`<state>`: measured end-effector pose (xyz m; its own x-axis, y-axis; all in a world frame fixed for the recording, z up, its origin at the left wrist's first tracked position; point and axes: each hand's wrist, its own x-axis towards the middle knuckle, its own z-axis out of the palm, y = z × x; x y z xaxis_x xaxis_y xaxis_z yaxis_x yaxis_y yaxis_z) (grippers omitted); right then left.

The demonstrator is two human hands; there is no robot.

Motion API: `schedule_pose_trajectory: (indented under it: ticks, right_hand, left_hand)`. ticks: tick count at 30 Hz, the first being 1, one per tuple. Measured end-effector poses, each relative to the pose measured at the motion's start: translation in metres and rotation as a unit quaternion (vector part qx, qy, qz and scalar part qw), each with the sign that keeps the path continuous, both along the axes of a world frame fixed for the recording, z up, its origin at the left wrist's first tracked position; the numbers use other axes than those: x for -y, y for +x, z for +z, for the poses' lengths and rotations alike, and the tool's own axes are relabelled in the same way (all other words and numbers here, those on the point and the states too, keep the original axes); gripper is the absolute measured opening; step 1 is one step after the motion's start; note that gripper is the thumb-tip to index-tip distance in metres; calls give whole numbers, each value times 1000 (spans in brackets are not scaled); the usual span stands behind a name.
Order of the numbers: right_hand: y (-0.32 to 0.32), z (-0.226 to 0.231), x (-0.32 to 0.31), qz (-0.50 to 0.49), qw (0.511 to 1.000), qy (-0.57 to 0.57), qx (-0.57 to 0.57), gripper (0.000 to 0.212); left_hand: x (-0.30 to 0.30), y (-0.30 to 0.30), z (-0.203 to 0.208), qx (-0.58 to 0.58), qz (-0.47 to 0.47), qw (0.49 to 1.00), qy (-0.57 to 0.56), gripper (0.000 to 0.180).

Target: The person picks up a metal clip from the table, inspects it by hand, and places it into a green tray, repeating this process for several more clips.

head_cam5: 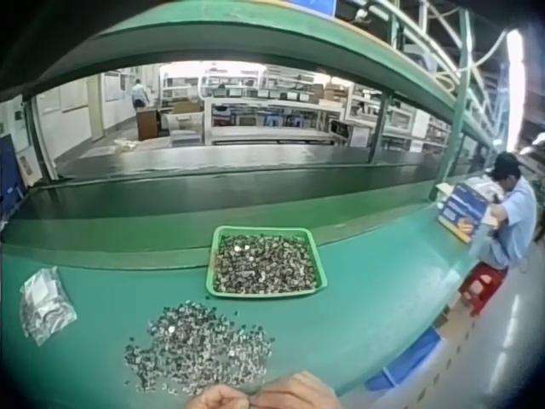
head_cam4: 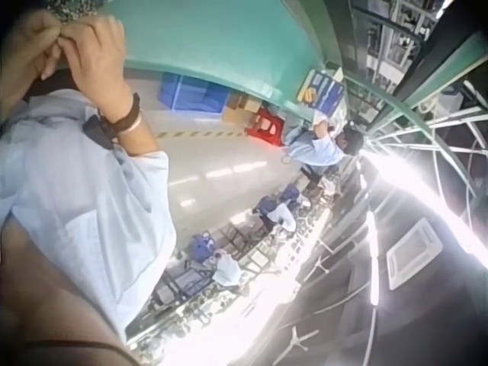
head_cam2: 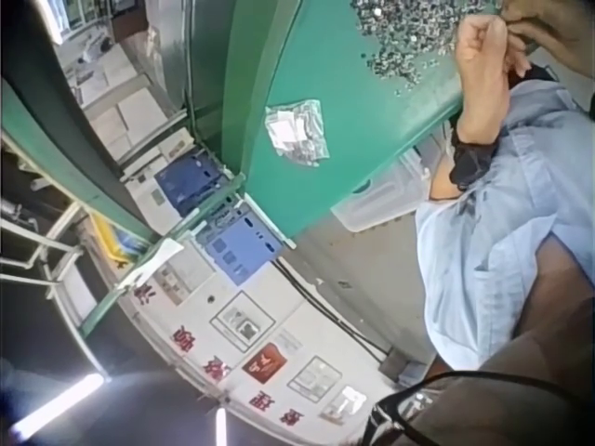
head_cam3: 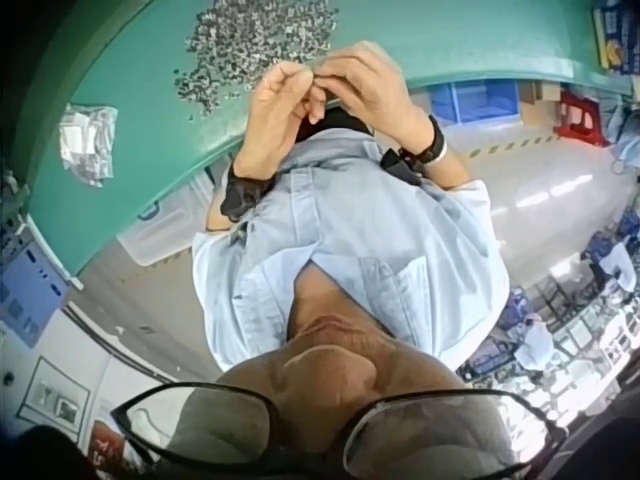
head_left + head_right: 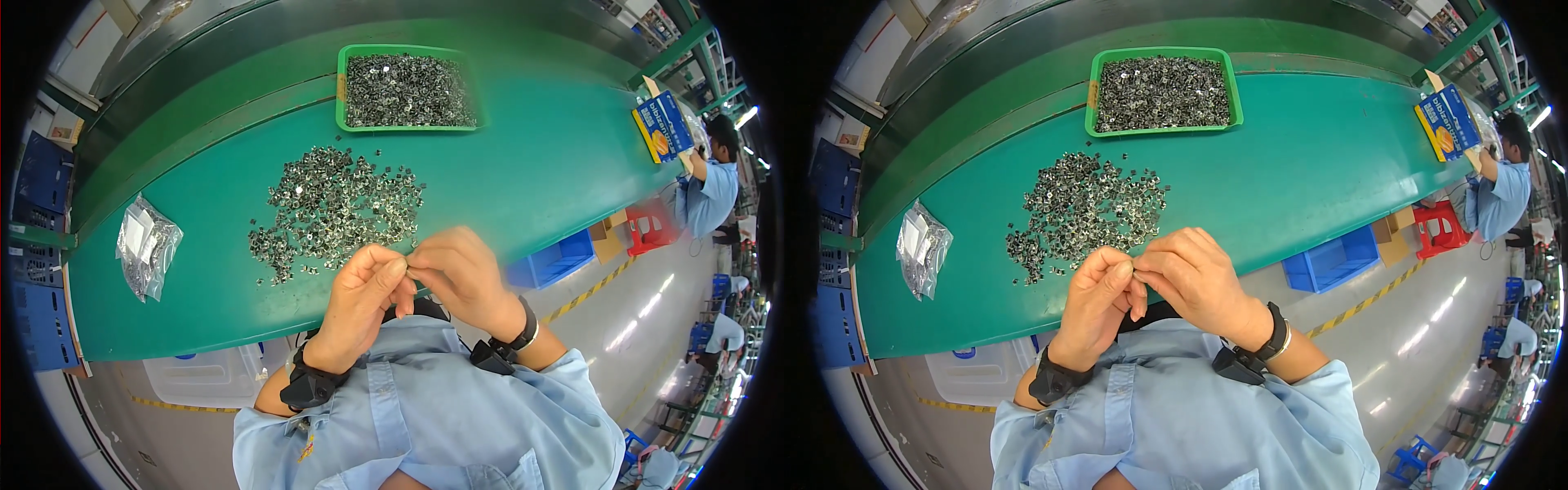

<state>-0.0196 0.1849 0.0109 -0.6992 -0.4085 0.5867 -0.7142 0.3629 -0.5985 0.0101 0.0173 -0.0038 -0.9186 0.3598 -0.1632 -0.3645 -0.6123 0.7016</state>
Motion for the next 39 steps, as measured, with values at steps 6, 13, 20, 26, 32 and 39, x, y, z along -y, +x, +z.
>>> schedule_pose_trajectory:
  ticks: [6,13,20,26,32,39]
  right_hand:
    - [1,-4,0,-9,999,-34,11,19]
    - [3,-9,0,41,993,-89,61,19]
    - [0,-8,1,73,992,-80,64,19]
    - [-2,-10,2,66,993,-73,68,17]
    - [-1,-8,1,38,991,-65,109,16]
    - [3,-5,-2,28,991,-57,118,16]
  left_hand:
    - [-2,1,14,16,24,999,-32,16]
    - [1,0,-7,36,-49,991,121,17]
    - [3,-1,-7,21,-62,988,137,16]
    - [6,-4,-1,9,-52,997,53,17]
    - [2,0,3,37,-16,999,19,15]
    - [4,2,2,7,-5,999,-44,13]
